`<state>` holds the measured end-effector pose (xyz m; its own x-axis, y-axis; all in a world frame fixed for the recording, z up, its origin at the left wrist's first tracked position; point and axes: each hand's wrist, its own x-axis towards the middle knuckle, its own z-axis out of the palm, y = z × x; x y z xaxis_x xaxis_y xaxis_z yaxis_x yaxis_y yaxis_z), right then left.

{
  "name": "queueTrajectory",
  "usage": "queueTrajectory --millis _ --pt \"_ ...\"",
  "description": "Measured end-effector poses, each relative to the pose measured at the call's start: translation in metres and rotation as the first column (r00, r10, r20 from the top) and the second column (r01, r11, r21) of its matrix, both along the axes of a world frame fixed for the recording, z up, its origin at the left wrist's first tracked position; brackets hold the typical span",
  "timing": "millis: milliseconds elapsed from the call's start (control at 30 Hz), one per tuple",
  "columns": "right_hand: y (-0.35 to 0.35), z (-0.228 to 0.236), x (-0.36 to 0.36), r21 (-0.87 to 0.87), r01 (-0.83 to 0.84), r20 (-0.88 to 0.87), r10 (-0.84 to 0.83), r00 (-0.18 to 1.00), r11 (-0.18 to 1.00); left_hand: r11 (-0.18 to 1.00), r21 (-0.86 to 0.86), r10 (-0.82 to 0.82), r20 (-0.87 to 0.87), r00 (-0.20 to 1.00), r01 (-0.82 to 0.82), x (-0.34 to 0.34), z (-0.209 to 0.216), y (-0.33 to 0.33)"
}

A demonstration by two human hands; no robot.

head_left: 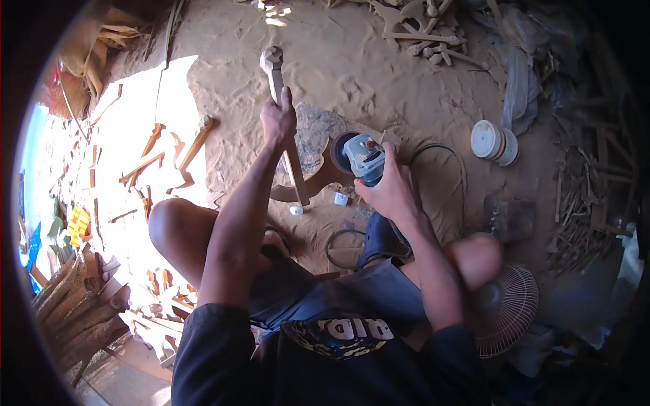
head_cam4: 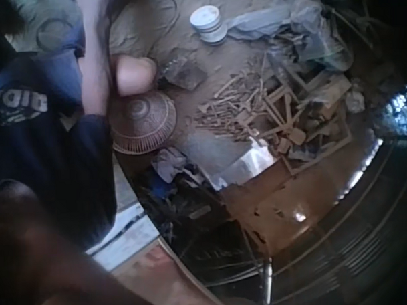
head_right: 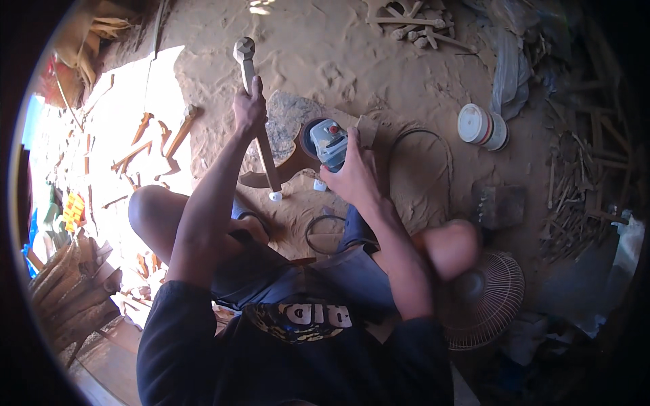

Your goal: The person sands the surface and edges of a wooden axe handle using a power sander.

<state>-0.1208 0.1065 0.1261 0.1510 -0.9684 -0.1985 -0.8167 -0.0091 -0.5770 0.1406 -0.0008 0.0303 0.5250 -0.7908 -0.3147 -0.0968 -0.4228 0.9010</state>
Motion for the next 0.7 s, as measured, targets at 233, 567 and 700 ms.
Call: queueTrajectory --millis 233,567,700 --pt "0.01 -0.009 0.015 0.129 -0.092 0.12 0.077 0.99 0.987 0.997 -0.072 0.022 0.174 0.985 -0.01 -0.012 0.001 -0.003" --pt "0.014 -0.004 0.022 0.154 -0.152 0.1 0.137 0.985 0.976 0.987 -0.16 0.035 0.257 0.966 0.007 -0.021 0.007 0.001" --pt "0.016 -0.006 0.023 0.152 -0.156 0.067 0.147 0.987 0.976 0.99 -0.137 0.021 0.248 0.969 0.014 -0.026 0.014 0.003"
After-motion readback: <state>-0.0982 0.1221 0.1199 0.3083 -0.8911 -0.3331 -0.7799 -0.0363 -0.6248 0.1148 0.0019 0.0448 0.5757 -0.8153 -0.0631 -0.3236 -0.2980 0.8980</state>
